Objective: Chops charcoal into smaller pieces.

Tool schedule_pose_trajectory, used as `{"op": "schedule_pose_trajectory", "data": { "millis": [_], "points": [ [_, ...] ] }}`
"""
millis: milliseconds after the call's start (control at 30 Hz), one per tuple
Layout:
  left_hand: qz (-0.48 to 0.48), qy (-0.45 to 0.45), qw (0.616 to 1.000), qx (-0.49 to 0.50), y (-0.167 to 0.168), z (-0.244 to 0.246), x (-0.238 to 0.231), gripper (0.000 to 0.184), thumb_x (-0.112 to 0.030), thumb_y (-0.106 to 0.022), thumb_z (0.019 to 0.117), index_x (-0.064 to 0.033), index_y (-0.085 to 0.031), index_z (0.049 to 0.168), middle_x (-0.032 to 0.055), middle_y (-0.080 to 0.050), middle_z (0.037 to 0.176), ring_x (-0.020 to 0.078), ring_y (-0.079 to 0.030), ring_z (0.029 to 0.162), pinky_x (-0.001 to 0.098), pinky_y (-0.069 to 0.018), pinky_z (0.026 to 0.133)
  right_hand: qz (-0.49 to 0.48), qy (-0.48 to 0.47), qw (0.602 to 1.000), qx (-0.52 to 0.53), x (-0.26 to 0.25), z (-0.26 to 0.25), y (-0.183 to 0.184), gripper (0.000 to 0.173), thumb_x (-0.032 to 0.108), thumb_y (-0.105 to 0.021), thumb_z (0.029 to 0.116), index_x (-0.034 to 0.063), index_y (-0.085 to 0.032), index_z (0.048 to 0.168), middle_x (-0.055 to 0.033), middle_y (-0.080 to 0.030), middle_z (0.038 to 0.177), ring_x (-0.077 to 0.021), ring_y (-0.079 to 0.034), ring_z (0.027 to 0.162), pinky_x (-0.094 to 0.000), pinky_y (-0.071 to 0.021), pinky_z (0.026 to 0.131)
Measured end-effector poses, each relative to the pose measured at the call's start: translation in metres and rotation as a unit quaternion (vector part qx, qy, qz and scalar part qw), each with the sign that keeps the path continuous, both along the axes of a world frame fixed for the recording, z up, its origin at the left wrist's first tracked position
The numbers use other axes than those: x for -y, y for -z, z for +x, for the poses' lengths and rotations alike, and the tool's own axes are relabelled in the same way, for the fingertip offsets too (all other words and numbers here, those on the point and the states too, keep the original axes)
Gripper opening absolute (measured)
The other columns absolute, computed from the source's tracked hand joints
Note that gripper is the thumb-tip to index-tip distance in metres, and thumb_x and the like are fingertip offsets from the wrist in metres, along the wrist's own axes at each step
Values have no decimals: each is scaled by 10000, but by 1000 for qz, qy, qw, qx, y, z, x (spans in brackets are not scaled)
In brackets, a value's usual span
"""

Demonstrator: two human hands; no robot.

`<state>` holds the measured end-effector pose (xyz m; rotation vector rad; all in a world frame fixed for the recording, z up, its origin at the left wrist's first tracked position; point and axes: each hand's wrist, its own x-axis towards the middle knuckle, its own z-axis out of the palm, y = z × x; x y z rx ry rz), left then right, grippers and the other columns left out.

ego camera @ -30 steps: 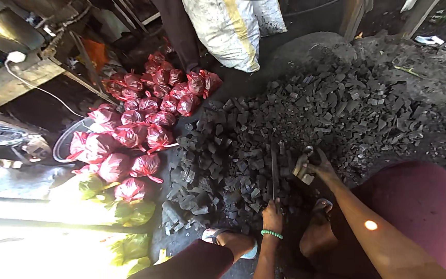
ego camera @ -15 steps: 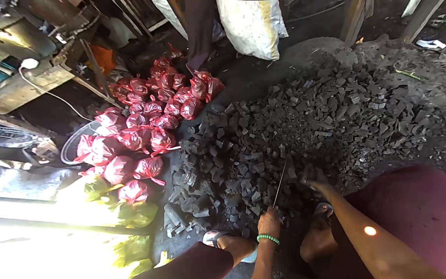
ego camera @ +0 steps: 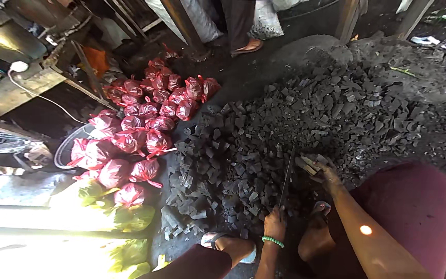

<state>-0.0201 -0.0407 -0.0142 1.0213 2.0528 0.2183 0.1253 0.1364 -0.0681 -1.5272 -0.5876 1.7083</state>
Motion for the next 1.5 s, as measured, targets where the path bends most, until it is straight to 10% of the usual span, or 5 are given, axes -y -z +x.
{"op": "schedule_pose_trajectory", "data": {
  "millis": [867, 1033, 1167, 1300, 1500],
  "points": [
    [-36, 90, 995, -35, -11, 21, -28, 458, -298, -361, 1127, 24, -540, 1398, 257, -687, 1184, 408, -671, 1131, 536, -503, 1000, 85, -221, 929, 285, 1, -1, 13, 427, 54, -697, 967, -42, -594, 1370, -306, -624, 1310, -455, -594, 1236, -602, -445, 1057],
    [437, 29, 893, -106, -59, 31, -54, 254, -116, -553, 1012, 117, -646, 976, 160, -623, 624, 283, -650, 528, 401, -554, 529, 68, -161, 950, 259, 4, -4, 27, 355, 60, -710, 961, -92, -621, 1269, -319, -634, 1246, -447, -610, 1171, -595, -462, 1019],
    [636, 16, 771, -42, -94, 32, -84, 411, -340, -348, 1120, -3, -561, 1017, 48, -620, 688, 87, -637, 581, 228, -563, 559, 73, -152, 954, 249, 6, -3, 30, 255, 68, -686, 976, -79, -673, 1184, -293, -673, 1160, -411, -646, 1081, -587, -489, 973],
    [190, 60, 979, -50, -4, 37, -44, 374, -191, -454, 1092, 94, -597, 1287, 262, -716, 979, 387, -726, 903, 500, -581, 847, 68, -171, 947, 265, 4, -4, 25, 270, 69, -650, 1001, -79, -661, 1226, -302, -655, 1224, -427, -625, 1156, -585, -462, 1024],
    [-225, 151, 962, -34, 27, 42, -41, 435, -273, -354, 1116, -52, -463, 1475, 220, -644, 1316, 385, -640, 1210, 550, -509, 999, 22, -161, 943, 290, 6, -2, 38, 402, 190, -602, 1051, -56, -573, 1367, -314, -588, 1355, -457, -557, 1282, -596, -415, 1089]
  ]
}}
